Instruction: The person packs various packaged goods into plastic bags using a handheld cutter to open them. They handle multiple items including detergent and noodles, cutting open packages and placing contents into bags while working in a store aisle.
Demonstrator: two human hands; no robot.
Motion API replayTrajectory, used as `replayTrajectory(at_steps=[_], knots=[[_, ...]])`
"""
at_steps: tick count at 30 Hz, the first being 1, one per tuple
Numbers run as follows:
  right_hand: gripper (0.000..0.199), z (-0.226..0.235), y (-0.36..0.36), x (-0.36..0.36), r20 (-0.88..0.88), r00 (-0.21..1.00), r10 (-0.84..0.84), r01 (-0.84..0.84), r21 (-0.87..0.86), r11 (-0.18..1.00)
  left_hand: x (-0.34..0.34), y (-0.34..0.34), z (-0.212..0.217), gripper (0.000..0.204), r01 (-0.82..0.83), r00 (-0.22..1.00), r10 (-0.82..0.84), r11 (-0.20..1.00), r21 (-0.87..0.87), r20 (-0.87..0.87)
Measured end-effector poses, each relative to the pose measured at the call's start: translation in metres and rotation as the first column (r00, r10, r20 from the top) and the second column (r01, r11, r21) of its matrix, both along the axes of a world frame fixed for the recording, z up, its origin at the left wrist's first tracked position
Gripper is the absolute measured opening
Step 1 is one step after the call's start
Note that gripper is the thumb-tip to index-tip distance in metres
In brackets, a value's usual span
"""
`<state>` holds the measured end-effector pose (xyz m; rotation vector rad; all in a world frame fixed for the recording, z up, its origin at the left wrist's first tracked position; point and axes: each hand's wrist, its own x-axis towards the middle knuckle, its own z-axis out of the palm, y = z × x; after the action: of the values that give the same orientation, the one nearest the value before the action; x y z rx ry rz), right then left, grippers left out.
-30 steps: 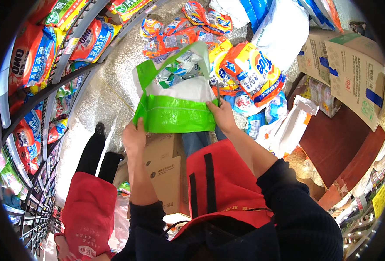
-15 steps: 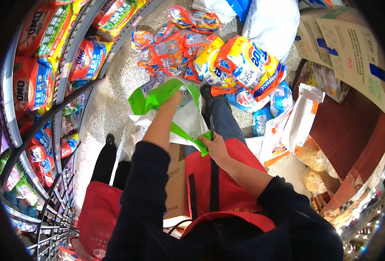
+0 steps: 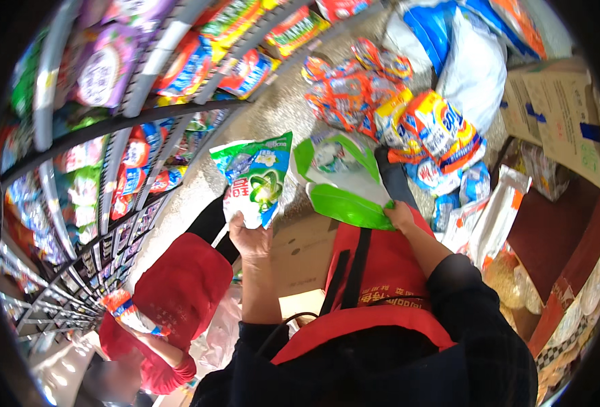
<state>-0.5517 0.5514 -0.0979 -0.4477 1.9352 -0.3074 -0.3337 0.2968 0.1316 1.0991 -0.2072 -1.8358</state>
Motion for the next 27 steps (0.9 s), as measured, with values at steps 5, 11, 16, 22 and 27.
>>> replayTrajectory(at_steps=[5,11,16,22,27], knots=[[0.04,0.024,-0.013,-0.007,0.164,0.959,0.231,-0.236,0.009,0.972,0.04,0.016,0.061,0.056,-0.036,0.997,0.043,0.995,-0.093,0.068],[0.018,-0.018,-0.05,0.005,0.208,0.902,0.378,-0.325,-0.249,0.912,0.094,0.061,0.082,0.047,-0.092,0.969,0.122,0.985,-0.147,0.214],[0.033,-0.101,-0.078,-0.03,-0.038,0.606,0.794,-0.78,-0.22,0.585,0.149,0.171,0.03,0.039,0.0,0.871,0.043,0.996,-0.087,0.49],[0.038,-0.071,-0.098,-0.072,-0.029,0.293,0.956,-0.953,0.071,0.295,0.18,0.286,-0.053,0.044,0.416,0.141,-0.157,0.905,0.085,0.978],[0.043,-0.013,-0.091,-0.068,-0.058,0.518,0.854,-0.847,0.107,0.521,0.172,0.267,-0.107,0.041,0.088,0.293,-0.157,0.987,0.137,0.943]])
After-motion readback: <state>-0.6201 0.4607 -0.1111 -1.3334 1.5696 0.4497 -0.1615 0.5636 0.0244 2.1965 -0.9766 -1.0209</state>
